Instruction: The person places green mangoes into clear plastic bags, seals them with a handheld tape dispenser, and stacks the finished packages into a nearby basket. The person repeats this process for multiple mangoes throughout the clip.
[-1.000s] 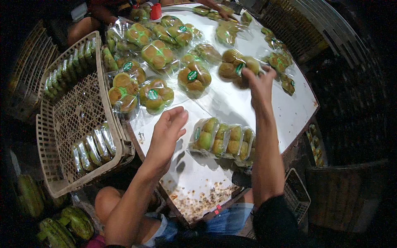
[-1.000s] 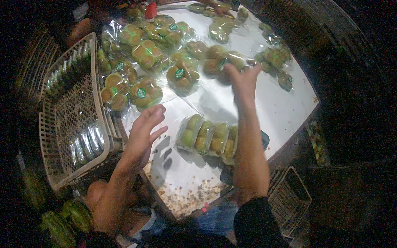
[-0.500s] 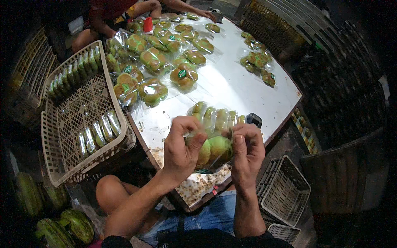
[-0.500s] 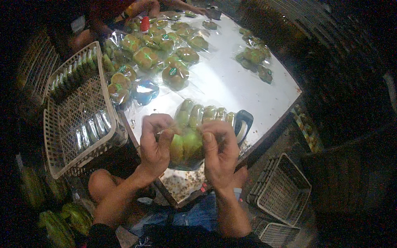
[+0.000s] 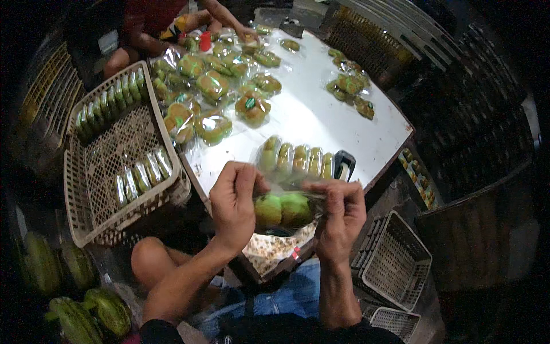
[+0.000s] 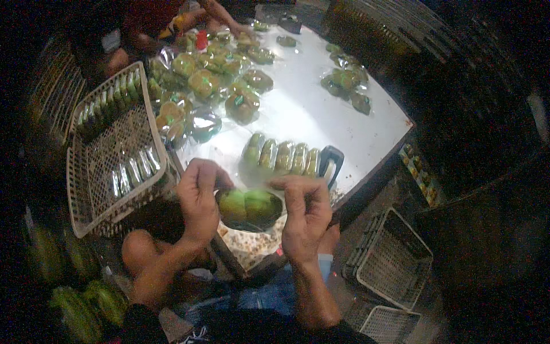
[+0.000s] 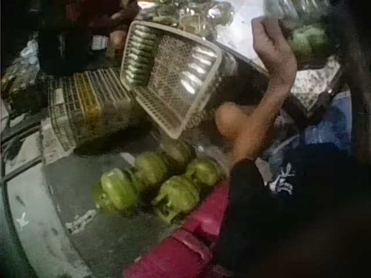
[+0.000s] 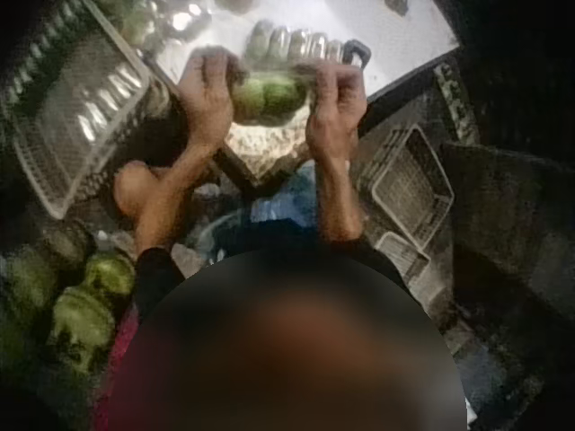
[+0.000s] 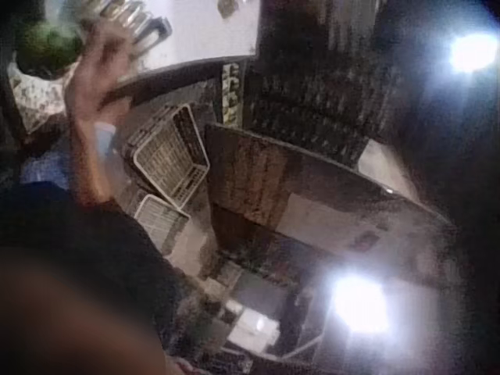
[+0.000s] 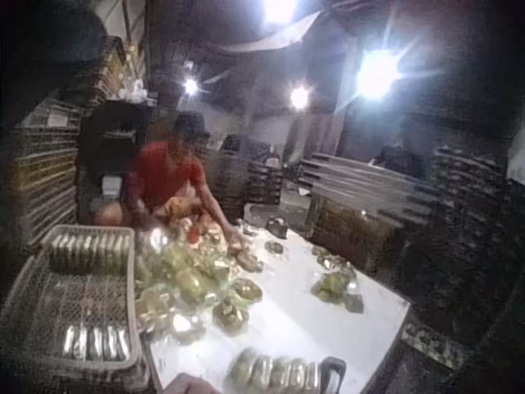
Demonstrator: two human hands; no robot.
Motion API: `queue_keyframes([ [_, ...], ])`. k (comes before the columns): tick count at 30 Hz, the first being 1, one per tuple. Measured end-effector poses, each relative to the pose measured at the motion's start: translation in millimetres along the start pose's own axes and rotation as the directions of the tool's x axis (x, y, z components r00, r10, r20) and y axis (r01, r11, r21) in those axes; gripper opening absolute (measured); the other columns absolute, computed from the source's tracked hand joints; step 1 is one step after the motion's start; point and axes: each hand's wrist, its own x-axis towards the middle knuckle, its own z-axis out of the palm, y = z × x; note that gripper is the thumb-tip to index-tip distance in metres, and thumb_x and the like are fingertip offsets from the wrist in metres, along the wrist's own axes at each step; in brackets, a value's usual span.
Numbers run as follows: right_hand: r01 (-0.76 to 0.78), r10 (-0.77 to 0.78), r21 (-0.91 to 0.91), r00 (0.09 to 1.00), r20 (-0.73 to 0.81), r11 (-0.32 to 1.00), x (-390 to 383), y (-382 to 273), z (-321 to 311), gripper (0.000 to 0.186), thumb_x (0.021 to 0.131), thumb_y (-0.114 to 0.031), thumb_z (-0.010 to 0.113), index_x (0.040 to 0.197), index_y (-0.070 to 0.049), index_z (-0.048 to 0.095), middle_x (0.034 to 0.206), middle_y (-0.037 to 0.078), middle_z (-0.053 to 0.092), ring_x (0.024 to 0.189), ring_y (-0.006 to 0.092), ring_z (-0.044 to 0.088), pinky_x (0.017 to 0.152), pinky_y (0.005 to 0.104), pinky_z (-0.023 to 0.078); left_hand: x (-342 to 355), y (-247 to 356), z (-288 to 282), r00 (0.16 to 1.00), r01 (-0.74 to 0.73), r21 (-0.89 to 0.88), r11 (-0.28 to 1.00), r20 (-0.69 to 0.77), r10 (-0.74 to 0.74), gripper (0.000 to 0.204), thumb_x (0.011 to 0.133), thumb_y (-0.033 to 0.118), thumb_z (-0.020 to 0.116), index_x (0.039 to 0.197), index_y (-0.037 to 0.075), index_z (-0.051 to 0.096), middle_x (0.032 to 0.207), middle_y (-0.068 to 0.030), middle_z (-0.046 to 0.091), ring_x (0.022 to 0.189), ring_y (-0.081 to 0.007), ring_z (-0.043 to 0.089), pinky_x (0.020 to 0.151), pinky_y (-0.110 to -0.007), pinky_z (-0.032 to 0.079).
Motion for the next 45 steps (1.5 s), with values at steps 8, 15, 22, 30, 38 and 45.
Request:
queue_keyframes([
  [8, -0.031, -0.001, 0.321, 0.995, 0.097, 0.947, 0, -5, 3, 0.012, 0.105, -0.016, 0.042, 0.111, -0.007, 0.034, 0.1, 0.02, 0.063, 0.092, 0.0307, 0.067, 0.087, 0.0431, 0.056, -1, -1, -3, 0.937, 0.211, 0.12, 0.97, 0.258, -0.236, 0.024, 0.104, 0.021, 0.051, 0.093, 0.001, 0.056, 0.072, -0.0002, 0.053, 0.065, -0.0064, 0.048, 0.057, -0.024, 0.04],
  [15, -0.115, 0.101, 0.354, 0.993, 0.059, 0.928, 1, -2, 8, 0.012, 0.107, -0.02, 0.037, 0.11, -0.01, 0.031, 0.098, 0.026, 0.069, 0.085, 0.0344, 0.07, 0.085, 0.0441, 0.057, -4, 0, 9, 0.998, -0.065, 0.156, 0.986, -0.014, 0.068, 0.018, 0.101, 0.016, 0.055, 0.111, 0.002, 0.05, 0.092, -0.0064, 0.057, 0.085, -0.0144, 0.056, 0.077, -0.03, 0.047],
  [22, -0.024, 0.024, -0.026, 1.0, -0.01, 0.999, 3, 7, 0, 0.016, 0.102, -0.018, 0.051, 0.11, -0.005, 0.045, 0.121, 0.027, 0.063, 0.108, 0.0296, 0.062, 0.1, 0.0443, 0.046, -14, 1, 10, 0.946, 0.085, 0.134, 0.987, 0.301, -0.122, 0.028, 0.098, 0.022, 0.062, 0.111, -0.002, 0.066, 0.096, -0.0112, 0.071, 0.088, -0.0185, 0.067, 0.08, -0.032, 0.053],
  [30, 0.212, -0.101, -0.448, 0.961, 0.257, 0.869, -15, 22, 20, 0.044, 0.1, -0.023, 0.057, 0.135, 0.002, 0.046, 0.132, 0.024, 0.056, 0.119, 0.0296, 0.059, 0.097, 0.0365, 0.047, -8, -1, 5, 0.987, 0.112, 0.058, 0.992, 0.108, -0.117, 0.019, 0.097, 0.015, 0.064, 0.102, -0.003, 0.068, 0.092, -0.0105, 0.072, 0.085, -0.0145, 0.068, 0.08, -0.028, 0.053],
  [38, 0.253, -0.043, -0.662, 0.948, 0.317, 0.705, -3, 18, 9, 0.017, 0.085, -0.002, 0.071, 0.101, -0.002, 0.067, 0.105, 0.012, 0.063, 0.093, 0.0251, 0.061, 0.082, 0.0359, 0.049, 6, -25, -19, 0.926, 0.0, 0.009, 1.0, 0.378, -0.003, 0.014, 0.093, 0.014, 0.068, 0.1, 0.003, 0.066, 0.098, -0.0109, 0.064, 0.092, -0.0197, 0.062, 0.086, -0.031, 0.049],
  [45, 0.143, 0.007, -0.549, 0.965, 0.262, 0.823, 1, 13, 7, 0.033, 0.078, 0.004, 0.072, 0.11, -0.006, 0.067, 0.1, 0.011, 0.06, 0.087, 0.0277, 0.06, 0.083, 0.036, 0.047, -2, -19, -6, 0.904, 0.344, -0.065, 0.937, 0.292, -0.312, 0.065, 0.092, 0.009, 0.069, 0.142, -0.004, 0.029, 0.088, -0.007, 0.065, 0.086, -0.0107, 0.062, 0.075, -0.024, 0.049],
])
